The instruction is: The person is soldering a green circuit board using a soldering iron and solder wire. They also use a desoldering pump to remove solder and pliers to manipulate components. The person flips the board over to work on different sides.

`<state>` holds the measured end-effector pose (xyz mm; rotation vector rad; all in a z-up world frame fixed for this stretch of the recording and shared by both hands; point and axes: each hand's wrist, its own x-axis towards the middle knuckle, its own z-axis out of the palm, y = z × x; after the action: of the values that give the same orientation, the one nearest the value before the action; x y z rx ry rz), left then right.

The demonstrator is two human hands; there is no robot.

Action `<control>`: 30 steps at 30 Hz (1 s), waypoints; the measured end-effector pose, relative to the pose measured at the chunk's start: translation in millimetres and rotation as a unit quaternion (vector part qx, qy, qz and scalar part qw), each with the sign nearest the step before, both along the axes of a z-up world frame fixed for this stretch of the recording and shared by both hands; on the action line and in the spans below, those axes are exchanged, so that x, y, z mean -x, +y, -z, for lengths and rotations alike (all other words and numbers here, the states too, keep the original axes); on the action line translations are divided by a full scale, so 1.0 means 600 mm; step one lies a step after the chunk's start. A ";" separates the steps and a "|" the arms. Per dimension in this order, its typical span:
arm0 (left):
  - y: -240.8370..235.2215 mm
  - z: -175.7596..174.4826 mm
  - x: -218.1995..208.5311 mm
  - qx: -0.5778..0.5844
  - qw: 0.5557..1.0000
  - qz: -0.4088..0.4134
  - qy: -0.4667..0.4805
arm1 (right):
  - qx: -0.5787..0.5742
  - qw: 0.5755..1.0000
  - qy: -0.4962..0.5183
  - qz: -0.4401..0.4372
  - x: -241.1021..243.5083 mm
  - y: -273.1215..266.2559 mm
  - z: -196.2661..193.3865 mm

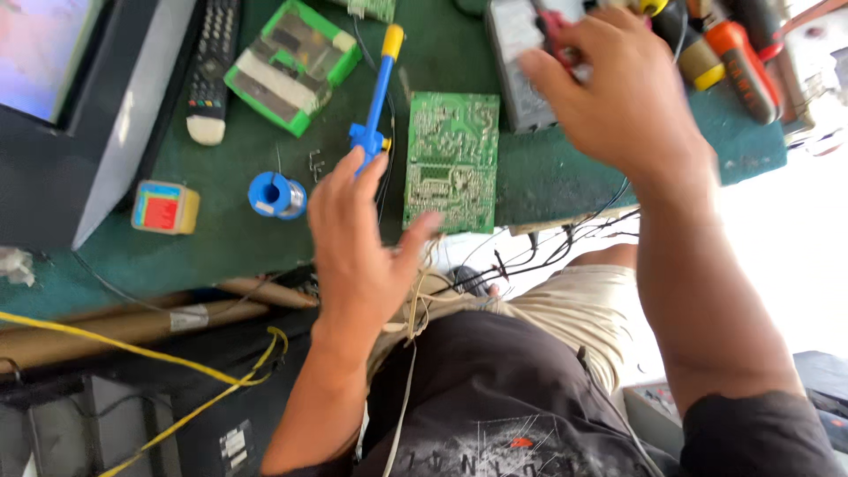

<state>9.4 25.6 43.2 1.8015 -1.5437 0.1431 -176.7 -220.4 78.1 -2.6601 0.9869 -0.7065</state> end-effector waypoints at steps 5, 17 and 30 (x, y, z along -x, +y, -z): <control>0.020 0.009 -0.061 0.062 0.997 -0.028 0.020 | 0.084 0.996 0.044 -0.002 -0.161 -0.157 0.053; 0.028 0.086 -0.107 0.236 0.951 0.118 0.159 | -0.153 0.978 0.113 0.083 -0.225 -0.321 -0.022; 0.015 0.094 -0.108 0.299 0.932 0.080 0.188 | -0.046 0.960 0.120 0.248 -0.132 -0.690 0.159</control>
<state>74.0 34.6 -13.2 1.1377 -1.1939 0.1577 -97.5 -634.4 -17.6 -2.4708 1.7412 -0.4085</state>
